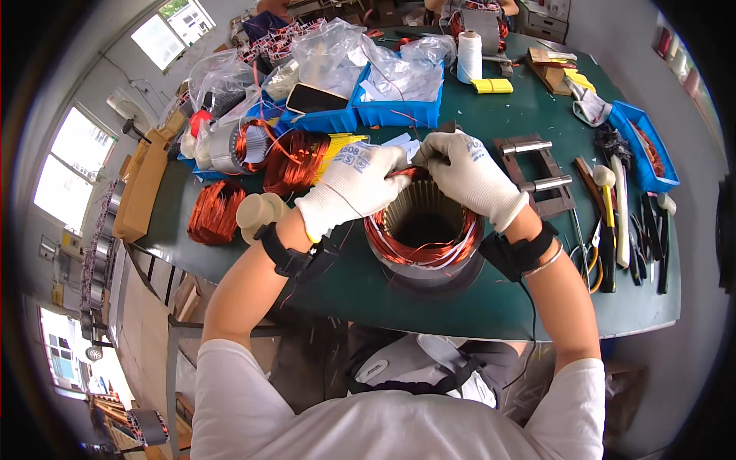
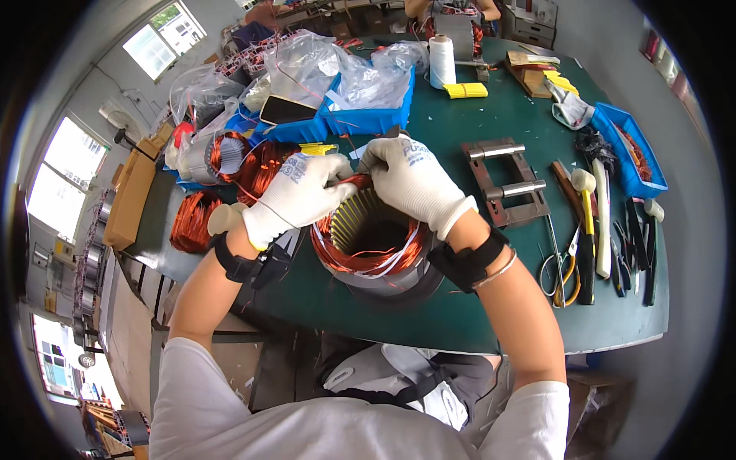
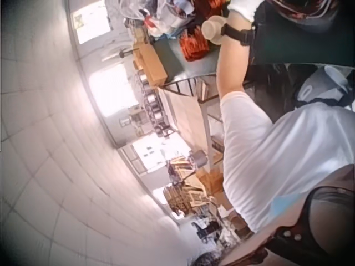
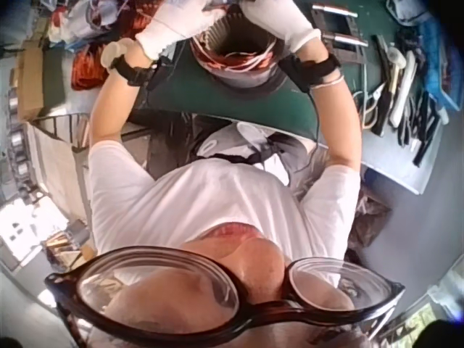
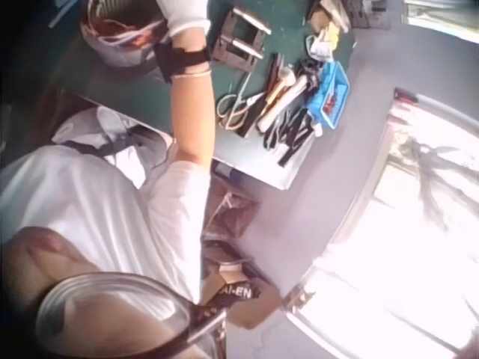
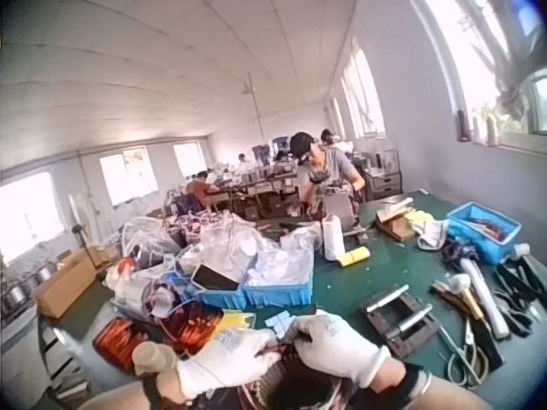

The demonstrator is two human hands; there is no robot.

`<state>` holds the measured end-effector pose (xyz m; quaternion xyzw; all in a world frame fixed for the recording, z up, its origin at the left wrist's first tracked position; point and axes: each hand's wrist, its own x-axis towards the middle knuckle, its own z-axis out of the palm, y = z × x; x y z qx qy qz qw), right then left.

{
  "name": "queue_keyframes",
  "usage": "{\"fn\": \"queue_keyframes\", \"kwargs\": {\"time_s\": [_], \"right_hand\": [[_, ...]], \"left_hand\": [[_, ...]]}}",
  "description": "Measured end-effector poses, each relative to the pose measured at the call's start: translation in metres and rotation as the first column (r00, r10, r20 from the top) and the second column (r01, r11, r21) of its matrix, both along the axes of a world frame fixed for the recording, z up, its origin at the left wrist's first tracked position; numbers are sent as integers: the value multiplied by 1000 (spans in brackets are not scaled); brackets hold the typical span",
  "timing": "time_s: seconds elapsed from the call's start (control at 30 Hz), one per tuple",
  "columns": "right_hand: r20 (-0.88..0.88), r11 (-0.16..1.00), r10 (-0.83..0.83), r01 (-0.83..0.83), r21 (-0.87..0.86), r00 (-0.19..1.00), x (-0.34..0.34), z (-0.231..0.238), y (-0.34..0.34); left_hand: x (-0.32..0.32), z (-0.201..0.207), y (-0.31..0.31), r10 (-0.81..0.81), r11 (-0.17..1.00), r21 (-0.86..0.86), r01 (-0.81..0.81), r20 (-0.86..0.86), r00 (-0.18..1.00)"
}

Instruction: Assembling an electric motor stator by wiring and insulating the core at a workbench.

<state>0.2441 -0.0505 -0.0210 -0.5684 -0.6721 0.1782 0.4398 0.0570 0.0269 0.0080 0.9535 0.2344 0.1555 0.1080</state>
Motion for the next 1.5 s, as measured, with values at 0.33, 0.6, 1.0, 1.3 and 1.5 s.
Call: {"fn": "queue_keyframes", "kwargs": {"time_s": [0.33, 0.6, 1.0, 1.3, 1.5], "right_hand": [[69, 986, -43, 31, 161, 997, 0, -10, -5], [169, 1000, -6, 2, 26, 986, 8, -6, 1], [-550, 954, -250, 298, -1, 797, 45, 3, -79], [-567, 918, -379, 377, -127, 731, 32, -29, -180], [-514, 895, -428, 270, -355, 743, 45, -44, -223]], "left_hand": [[-6, -7, -14, -36, 993, 116, 29, 55, 998], [2, -5, -6, 7, 989, -150, -13, -41, 999], [74, 54, 57, -160, 987, 81, 140, 342, 926], [96, 28, 19, -316, 949, -91, 303, -316, 895], [59, 99, 43, -501, 863, -123, 490, -87, 861]]}}
